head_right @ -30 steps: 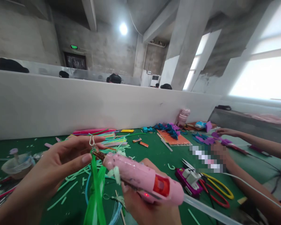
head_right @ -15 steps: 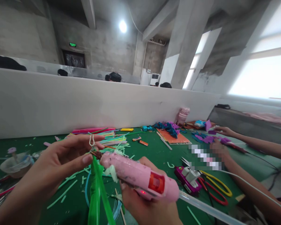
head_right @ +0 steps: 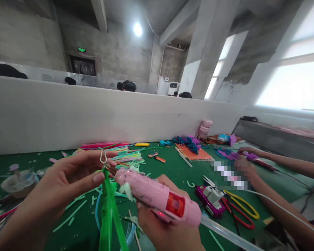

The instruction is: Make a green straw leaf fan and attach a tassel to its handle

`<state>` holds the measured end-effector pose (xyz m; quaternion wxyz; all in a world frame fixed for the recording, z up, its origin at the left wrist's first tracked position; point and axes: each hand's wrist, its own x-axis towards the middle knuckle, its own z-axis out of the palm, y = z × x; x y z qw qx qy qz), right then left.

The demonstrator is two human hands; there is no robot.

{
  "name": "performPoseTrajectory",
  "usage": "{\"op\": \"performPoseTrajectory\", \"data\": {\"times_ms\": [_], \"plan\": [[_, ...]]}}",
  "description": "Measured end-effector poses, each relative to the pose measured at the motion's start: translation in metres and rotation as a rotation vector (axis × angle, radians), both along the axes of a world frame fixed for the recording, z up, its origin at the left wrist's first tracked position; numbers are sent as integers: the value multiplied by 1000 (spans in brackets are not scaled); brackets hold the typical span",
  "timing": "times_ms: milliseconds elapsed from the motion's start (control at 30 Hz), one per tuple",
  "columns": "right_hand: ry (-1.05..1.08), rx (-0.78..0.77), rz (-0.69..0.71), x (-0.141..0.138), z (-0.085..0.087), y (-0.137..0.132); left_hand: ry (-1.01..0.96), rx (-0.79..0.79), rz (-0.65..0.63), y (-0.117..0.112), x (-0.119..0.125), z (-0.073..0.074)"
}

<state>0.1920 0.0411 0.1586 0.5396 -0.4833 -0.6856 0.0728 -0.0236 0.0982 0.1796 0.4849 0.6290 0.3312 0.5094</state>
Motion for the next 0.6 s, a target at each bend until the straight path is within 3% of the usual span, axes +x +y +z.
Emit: {"op": "performPoseTrajectory", "data": {"times_ms": [167,600], "plan": [[-44,121,-42,-1,-3,1,7,-2,-6,2,-1,-2],[-118,74,-72,0,-1,1,22,-25,8,1,-2,-3]]}}
